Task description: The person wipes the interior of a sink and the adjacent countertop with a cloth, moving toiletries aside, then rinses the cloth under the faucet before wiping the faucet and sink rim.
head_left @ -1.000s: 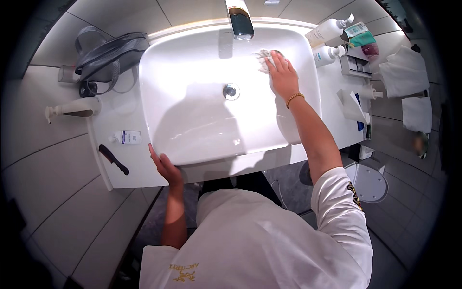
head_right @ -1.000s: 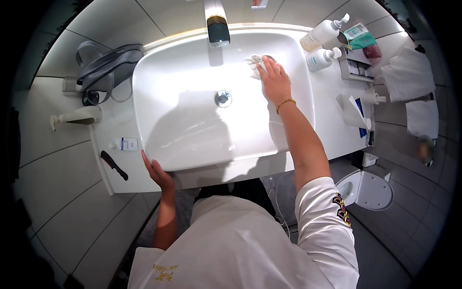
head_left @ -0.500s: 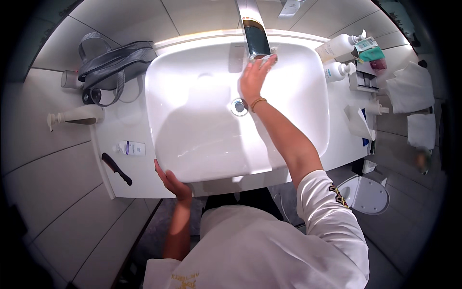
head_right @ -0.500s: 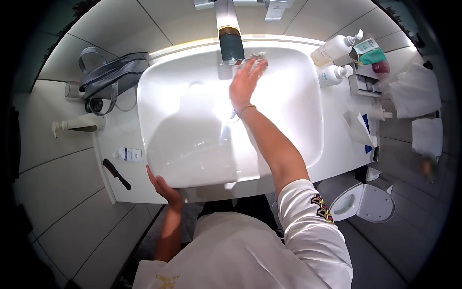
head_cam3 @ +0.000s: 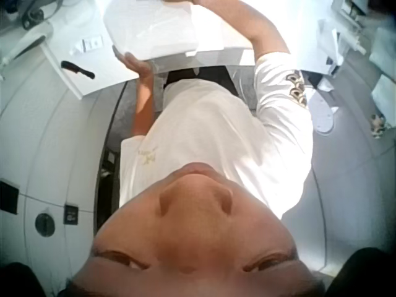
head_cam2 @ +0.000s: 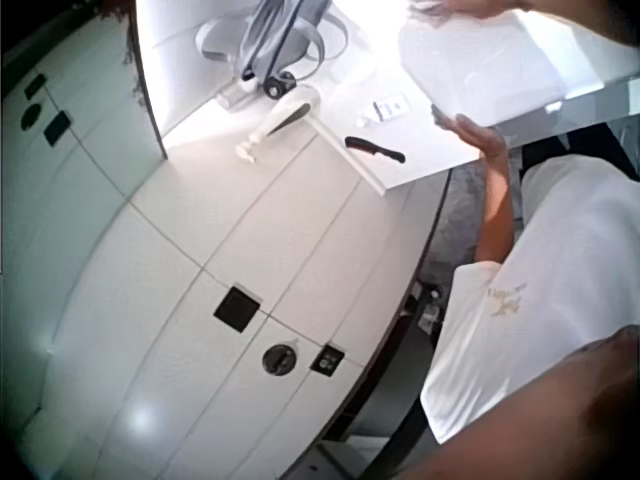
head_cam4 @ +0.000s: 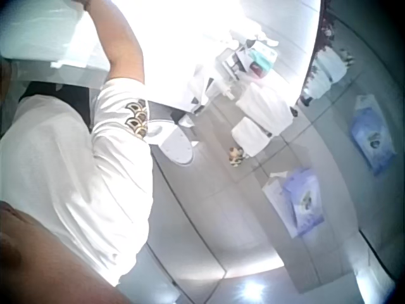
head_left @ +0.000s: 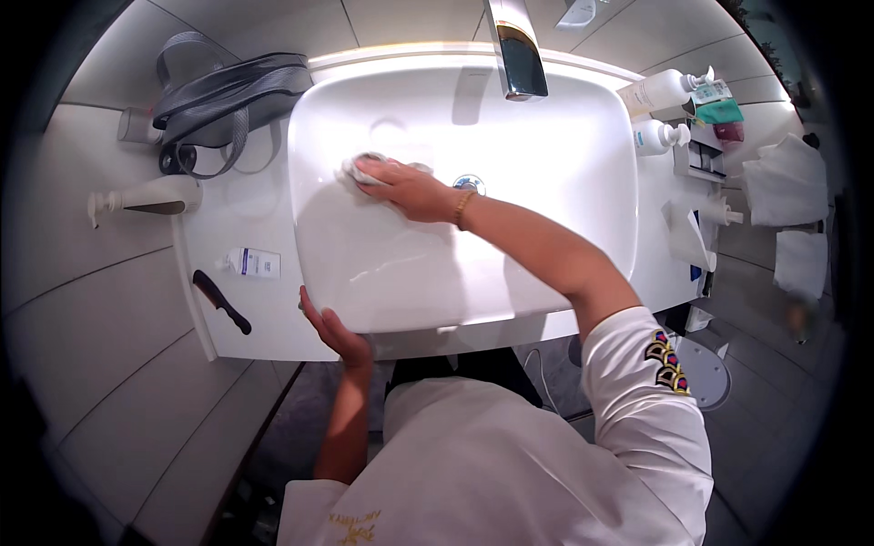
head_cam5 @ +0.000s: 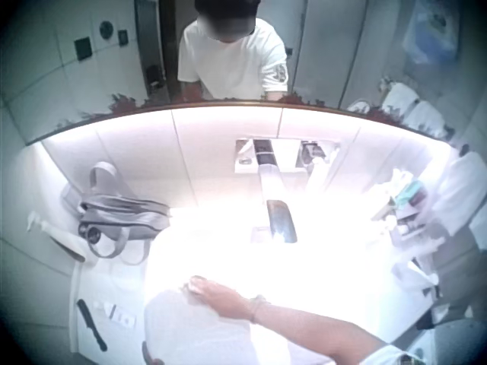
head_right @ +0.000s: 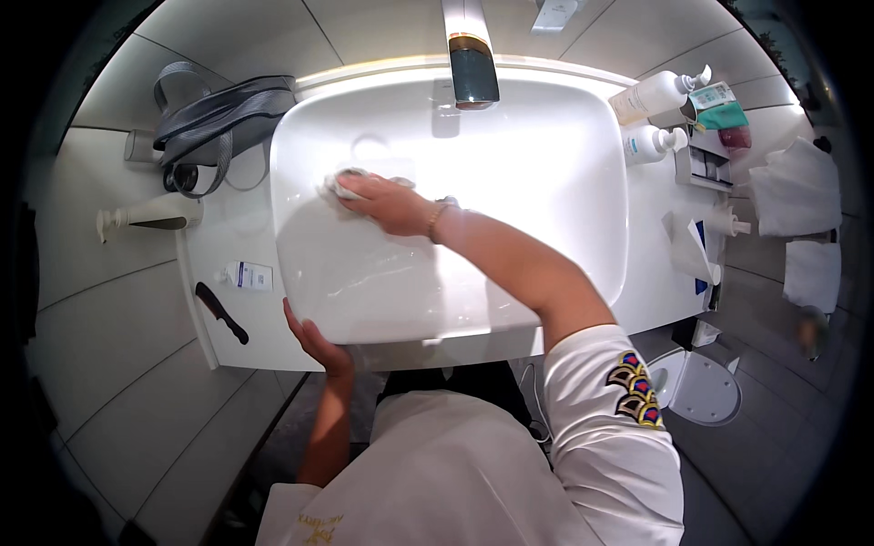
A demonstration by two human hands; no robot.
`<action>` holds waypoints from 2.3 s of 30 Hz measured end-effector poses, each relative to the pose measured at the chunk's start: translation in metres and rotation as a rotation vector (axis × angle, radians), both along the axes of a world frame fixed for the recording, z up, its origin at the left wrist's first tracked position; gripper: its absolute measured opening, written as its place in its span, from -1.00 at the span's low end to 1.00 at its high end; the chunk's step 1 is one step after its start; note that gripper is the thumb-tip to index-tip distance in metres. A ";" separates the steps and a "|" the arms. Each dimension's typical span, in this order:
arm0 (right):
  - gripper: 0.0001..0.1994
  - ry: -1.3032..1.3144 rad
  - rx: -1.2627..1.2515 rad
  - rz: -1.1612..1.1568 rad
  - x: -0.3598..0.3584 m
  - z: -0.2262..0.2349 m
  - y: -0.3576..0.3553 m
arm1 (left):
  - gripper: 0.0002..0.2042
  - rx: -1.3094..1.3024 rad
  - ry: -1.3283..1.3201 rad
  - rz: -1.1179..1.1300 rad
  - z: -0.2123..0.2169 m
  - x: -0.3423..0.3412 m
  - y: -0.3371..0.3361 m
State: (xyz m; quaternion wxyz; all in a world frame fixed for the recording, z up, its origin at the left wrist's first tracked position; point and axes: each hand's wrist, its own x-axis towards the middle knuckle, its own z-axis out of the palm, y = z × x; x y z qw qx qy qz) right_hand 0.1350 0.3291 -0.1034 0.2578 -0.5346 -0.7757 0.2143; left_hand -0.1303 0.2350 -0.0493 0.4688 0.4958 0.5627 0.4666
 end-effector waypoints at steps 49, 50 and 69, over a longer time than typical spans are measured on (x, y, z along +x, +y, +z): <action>-0.56 0.620 -0.960 0.165 -0.010 0.097 -0.066 | -0.46 0.052 0.042 -0.088 -0.002 -0.010 0.004; -0.54 0.706 -0.857 0.086 -0.016 0.085 -0.062 | -0.47 0.025 0.036 -0.115 0.003 -0.009 0.005; -0.59 0.450 -1.095 0.118 0.096 0.096 -0.179 | -0.47 -0.080 0.090 -0.114 0.009 -0.007 0.005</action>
